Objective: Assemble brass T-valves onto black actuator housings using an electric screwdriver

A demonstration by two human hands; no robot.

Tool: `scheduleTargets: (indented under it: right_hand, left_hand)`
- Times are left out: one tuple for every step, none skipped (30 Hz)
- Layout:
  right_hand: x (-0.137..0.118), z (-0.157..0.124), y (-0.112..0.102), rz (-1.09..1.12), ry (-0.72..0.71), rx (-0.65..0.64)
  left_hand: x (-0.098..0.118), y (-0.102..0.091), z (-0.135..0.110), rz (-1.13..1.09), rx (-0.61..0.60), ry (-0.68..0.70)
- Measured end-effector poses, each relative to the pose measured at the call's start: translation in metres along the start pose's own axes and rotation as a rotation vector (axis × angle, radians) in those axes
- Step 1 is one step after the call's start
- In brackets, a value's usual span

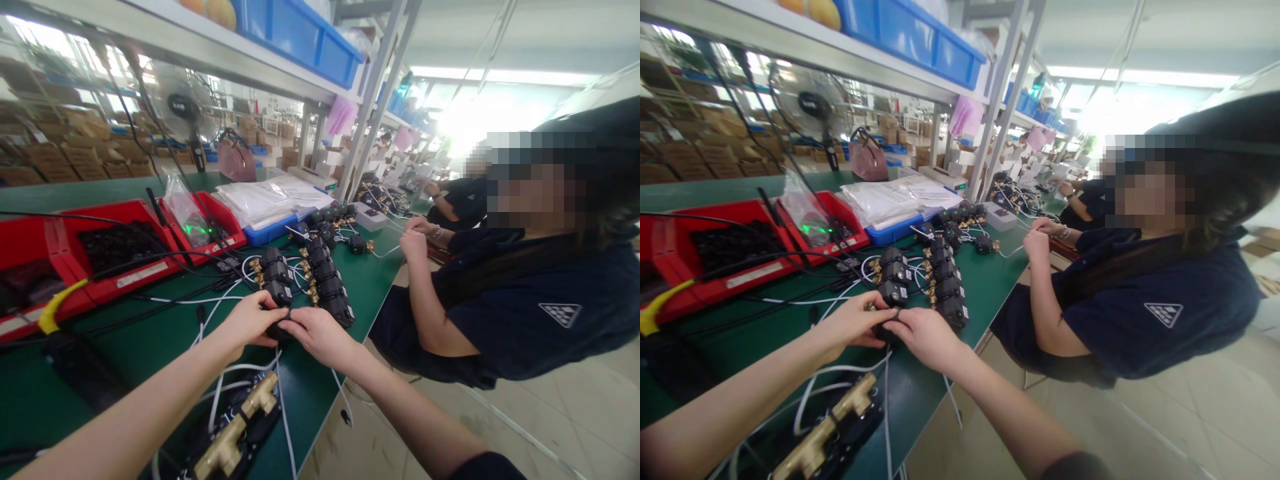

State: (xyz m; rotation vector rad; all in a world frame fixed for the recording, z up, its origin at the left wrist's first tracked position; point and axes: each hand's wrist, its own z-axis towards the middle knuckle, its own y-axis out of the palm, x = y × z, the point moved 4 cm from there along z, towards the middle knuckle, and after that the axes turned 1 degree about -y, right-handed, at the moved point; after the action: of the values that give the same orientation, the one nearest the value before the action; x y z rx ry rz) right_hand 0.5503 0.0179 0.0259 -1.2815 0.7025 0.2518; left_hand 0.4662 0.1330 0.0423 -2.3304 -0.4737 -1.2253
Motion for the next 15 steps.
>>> scheduleTargets:
  right_hand:
    - [0.001,-0.001,0.003,0.004,0.03,0.026]
    - [0.002,-0.003,0.006,0.009,0.063,0.054]
    - [0.003,-0.004,0.009,0.015,0.096,0.083]
    - [0.004,-0.005,0.012,0.021,0.125,0.11]
    - [0.005,-0.007,0.015,0.026,0.148,0.135]
    - [0.005,-0.008,0.016,0.031,0.163,0.157]
    - [0.005,-0.01,0.016,0.037,0.168,0.172]
    - [0.005,-0.011,0.016,0.046,0.164,0.18]
    - [0.004,-0.013,0.014,0.059,0.154,0.184]
    - [0.003,-0.015,0.012,0.076,0.142,0.19]
    - [0.003,-0.017,0.008,0.094,0.134,0.203]
    - [0.002,-0.02,0.004,0.112,0.134,0.231]
    - [0.002,-0.022,-0.001,0.128,0.14,0.27]
    - [0.001,-0.025,-0.006,0.143,0.15,0.319]
    - [0.001,-0.027,-0.01,0.156,0.158,0.367]
  left_hand:
    - [0.0,0.0,0.0,0.0,0.003,0.002]
    - [0.0,0.0,0.001,0.002,0.007,0.003]
    - [-0.001,0.0,0.001,0.003,0.01,0.004]
    - [-0.001,0.0,0.002,0.005,0.013,0.005]
    - [-0.002,0.0,0.002,0.006,0.014,0.007]
    - [-0.002,0.0,0.003,0.007,0.015,0.009]
    - [-0.002,-0.001,0.003,0.008,0.015,0.011]
    - [-0.002,-0.001,0.003,0.012,0.014,0.013]
    - [-0.002,-0.001,0.003,0.017,0.013,0.012]
    - [-0.003,-0.001,0.003,0.024,0.012,0.011]
    - [-0.004,-0.001,0.003,0.032,0.01,0.011]
    - [-0.005,-0.001,0.004,0.041,0.009,0.011]
    - [-0.006,-0.001,0.004,0.051,0.007,0.013]
    - [-0.007,-0.001,0.005,0.062,0.006,0.018]
    - [-0.008,-0.001,0.006,0.076,0.005,0.026]
